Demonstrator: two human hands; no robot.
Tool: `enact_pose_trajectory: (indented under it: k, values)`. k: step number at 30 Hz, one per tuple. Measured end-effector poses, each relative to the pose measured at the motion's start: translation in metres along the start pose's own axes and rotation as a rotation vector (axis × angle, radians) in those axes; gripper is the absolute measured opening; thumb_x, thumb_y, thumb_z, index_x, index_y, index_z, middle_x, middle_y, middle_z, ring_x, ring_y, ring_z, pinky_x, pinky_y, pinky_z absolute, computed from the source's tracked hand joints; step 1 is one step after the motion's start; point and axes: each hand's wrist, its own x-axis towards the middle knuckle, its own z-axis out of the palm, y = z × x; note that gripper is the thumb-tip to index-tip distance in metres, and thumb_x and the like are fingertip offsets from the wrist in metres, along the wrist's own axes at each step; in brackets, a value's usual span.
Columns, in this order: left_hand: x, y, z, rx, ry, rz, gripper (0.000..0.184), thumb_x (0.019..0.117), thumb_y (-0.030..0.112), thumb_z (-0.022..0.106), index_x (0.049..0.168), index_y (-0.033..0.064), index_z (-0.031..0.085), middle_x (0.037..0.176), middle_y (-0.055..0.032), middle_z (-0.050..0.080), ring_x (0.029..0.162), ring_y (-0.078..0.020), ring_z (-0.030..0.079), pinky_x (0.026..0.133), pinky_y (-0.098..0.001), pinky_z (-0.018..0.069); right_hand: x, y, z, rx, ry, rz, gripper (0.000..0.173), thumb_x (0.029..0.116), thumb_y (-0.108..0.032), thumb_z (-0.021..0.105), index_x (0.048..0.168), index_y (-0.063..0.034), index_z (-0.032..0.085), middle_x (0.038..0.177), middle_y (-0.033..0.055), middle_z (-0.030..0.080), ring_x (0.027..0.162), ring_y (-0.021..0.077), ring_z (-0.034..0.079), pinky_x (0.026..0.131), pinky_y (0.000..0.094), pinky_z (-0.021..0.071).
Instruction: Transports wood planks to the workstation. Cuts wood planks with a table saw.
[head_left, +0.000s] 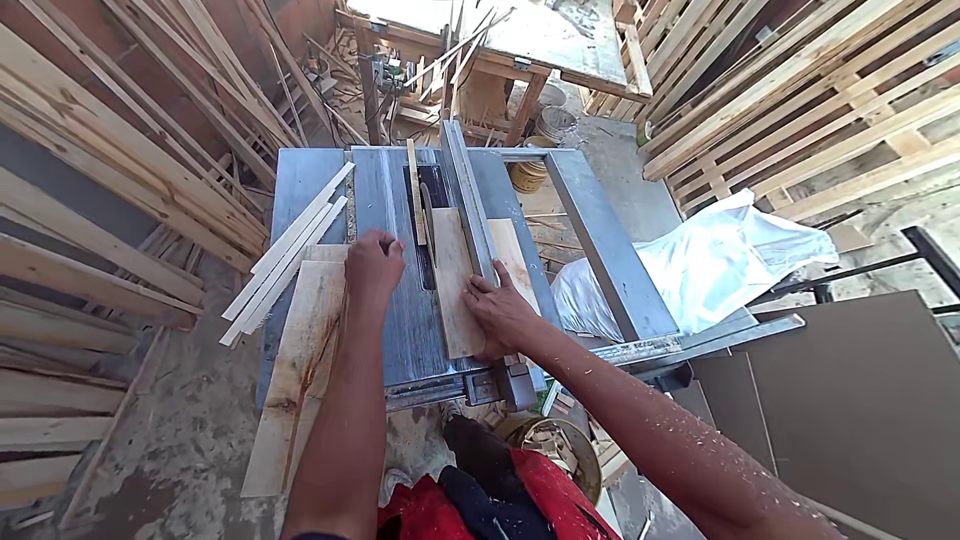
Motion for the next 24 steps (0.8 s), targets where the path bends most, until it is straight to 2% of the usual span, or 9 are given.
enact_pose_trajectory:
  k: [3,5,9,12,16,17,21,24]
  values:
    - [0.060,-0.002,0.028,0.095,-0.137,-0.045,0.029,0.0967,0.032,0.067,0.107,0.0064,0.073,0.105,-0.0182,0.072,0.104,-0.0379,0.068,0.090,-0.0645,0.0521,0.003,0.002,-0.001,0.017,0.014,0.005,0.119,0.0488,-0.077,0.079,0.142,-0.0074,0.056,0.144,0.0082,0.060,0.147,0.0285,0.042,0.123,0.0681,0.0010]
    - [0.084,-0.003,0.040,0.164,-0.236,-0.061,0.036,0.0926,0.037,0.072,0.109,0.0050,0.073,0.111,-0.0215,0.070,0.110,-0.0413,0.066,0.092,-0.0671,0.0506,0.005,0.004,-0.001,0.034,0.040,0.004,0.115,0.0467,-0.074,0.083,0.138,-0.0085,0.060,0.138,0.0084,0.063,0.143,0.0304,0.045,0.122,0.0688,0.0035]
    - [0.107,-0.001,0.047,0.207,-0.368,-0.063,0.053,0.0814,0.042,0.084,0.114,0.0035,0.071,0.115,-0.0241,0.068,0.111,-0.0428,0.065,0.093,-0.0682,0.0501,0.010,0.008,-0.003,0.060,0.020,0.005,0.115,0.0482,-0.072,0.084,0.140,-0.0087,0.057,0.141,0.0079,0.061,0.146,0.0293,0.042,0.123,0.0675,0.0011]
    - [0.110,-0.002,0.051,0.252,-0.379,-0.050,0.056,0.0761,0.041,0.088,0.115,0.0050,0.069,0.114,-0.0228,0.069,0.110,-0.0416,0.065,0.092,-0.0674,0.0508,0.015,0.010,-0.004,0.060,-0.005,0.006,0.118,0.0481,-0.074,0.083,0.142,-0.0068,0.056,0.142,0.0078,0.061,0.146,0.0286,0.041,0.123,0.0676,-0.0004]
    - [0.106,0.015,0.044,0.318,-0.286,-0.057,0.050,0.0791,0.019,0.078,0.126,0.0068,0.064,0.120,-0.0231,0.067,0.115,-0.0436,0.064,0.091,-0.0683,0.0508,0.020,0.012,-0.005,0.025,0.002,0.006,0.117,0.0481,-0.074,0.083,0.141,-0.0077,0.057,0.142,0.0082,0.061,0.148,0.0298,0.040,0.123,0.0678,0.0011]
    - [0.104,0.018,0.041,0.324,-0.258,-0.057,0.048,0.0805,0.017,0.075,0.126,0.0064,0.064,0.121,-0.0234,0.066,0.116,-0.0436,0.063,0.091,-0.0681,0.0507,0.021,0.013,-0.005,0.016,0.007,0.007,0.115,0.0474,-0.074,0.083,0.140,-0.0094,0.058,0.141,0.0071,0.062,0.147,0.0296,0.041,0.123,0.0678,0.0018]
    - [0.108,0.010,0.045,0.329,-0.234,-0.047,0.048,0.0893,0.036,0.072,0.124,0.0039,0.065,0.122,-0.0237,0.066,0.116,-0.0423,0.064,0.092,-0.0661,0.0514,0.027,0.018,-0.005,0.015,-0.003,0.000,0.115,0.0481,-0.074,0.084,0.140,-0.0103,0.058,0.142,0.0058,0.061,0.147,0.0282,0.041,0.123,0.0671,0.0011]
    - [0.117,0.004,0.044,0.331,-0.219,-0.067,0.045,0.0904,0.025,0.072,0.126,-0.0006,0.062,0.123,-0.0278,0.065,0.117,-0.0460,0.063,0.094,-0.0659,0.0510,0.032,0.023,-0.006,0.008,0.022,-0.016,0.111,0.0491,-0.075,0.083,0.137,-0.0099,0.060,0.138,0.0061,0.064,0.145,0.0281,0.043,0.122,0.0676,0.0011]
